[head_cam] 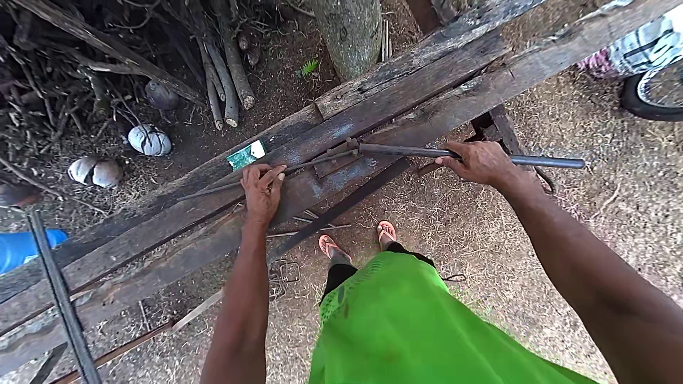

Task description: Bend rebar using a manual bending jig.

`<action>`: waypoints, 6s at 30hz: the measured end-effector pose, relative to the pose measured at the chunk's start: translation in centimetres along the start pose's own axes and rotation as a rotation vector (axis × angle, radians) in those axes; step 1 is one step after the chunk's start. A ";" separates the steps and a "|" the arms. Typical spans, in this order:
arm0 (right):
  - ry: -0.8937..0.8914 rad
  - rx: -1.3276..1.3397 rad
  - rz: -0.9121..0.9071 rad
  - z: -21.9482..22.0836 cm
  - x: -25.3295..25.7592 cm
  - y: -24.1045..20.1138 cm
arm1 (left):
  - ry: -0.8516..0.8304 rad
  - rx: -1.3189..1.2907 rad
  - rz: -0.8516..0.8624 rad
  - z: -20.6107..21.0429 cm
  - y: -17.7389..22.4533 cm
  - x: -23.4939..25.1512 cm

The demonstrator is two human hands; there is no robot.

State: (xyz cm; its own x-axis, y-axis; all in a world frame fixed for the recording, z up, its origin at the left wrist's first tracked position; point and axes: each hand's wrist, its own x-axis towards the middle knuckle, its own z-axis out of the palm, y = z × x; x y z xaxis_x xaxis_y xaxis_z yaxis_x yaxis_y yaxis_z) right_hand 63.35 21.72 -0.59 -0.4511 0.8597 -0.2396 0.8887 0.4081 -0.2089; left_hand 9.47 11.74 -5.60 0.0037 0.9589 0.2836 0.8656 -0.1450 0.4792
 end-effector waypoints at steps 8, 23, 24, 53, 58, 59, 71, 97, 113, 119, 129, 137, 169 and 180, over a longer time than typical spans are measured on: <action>0.199 0.066 -0.036 2.1 -0.7 -0.2 | -0.054 0.000 0.031 -0.5 -0.4 -0.6; 0.022 -0.020 -0.016 -0.3 -0.2 0.0 | 0.002 -0.005 0.026 0.2 -0.4 0.8; 0.021 -0.028 0.008 -0.2 -0.2 -0.3 | 0.009 -0.003 0.025 0.3 -0.4 1.0; 0.022 0.565 0.469 10.6 -11.4 -24.8 | 0.001 -0.058 0.079 0.1 -0.4 1.0; 0.068 0.703 0.383 11.6 -11.6 -21.8 | 0.012 -0.067 0.063 0.3 -0.6 1.1; 0.065 0.750 0.371 12.0 -11.7 -21.6 | 0.008 -0.066 0.061 0.4 -0.7 1.0; 0.054 1.186 0.340 13.6 -11.3 -22.2 | 0.014 -0.055 0.063 0.4 -1.0 0.6; 0.331 1.530 0.545 17.8 -7.5 -34.3 | 0.008 -0.095 0.072 0.4 -0.5 0.9; 0.185 1.041 0.522 17.5 -17.4 -23.8 | -0.019 -0.027 0.090 0.0 -0.4 0.8; 0.114 0.904 0.394 16.0 -19.1 -16.9 | -0.011 0.012 0.096 0.1 -0.3 0.6; 0.052 0.808 0.397 12.4 -23.2 -7.9 | 0.093 0.193 0.073 -4.2 9.2 2.5; 0.304 0.990 0.203 2.6 -12.1 -13.6 | 0.303 -0.633 -0.199 -6.1 21.5 5.4; 0.099 0.201 -0.205 -7.6 5.8 -1.7 | 0.332 -0.703 -0.929 1.8 18.7 -7.5; 0.127 0.176 -0.292 -6.7 8.4 -1.9 | 0.300 -0.340 -0.822 3.8 19.0 -0.9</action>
State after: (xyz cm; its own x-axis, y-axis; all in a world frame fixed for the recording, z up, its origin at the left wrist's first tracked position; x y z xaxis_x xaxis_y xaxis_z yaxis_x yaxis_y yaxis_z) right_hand 58.46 30.21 4.18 -0.6602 0.7505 -0.0282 0.6911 0.5923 -0.4142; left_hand 27.84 9.05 0.08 -0.7147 0.6958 -0.0720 0.3464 0.4415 0.8277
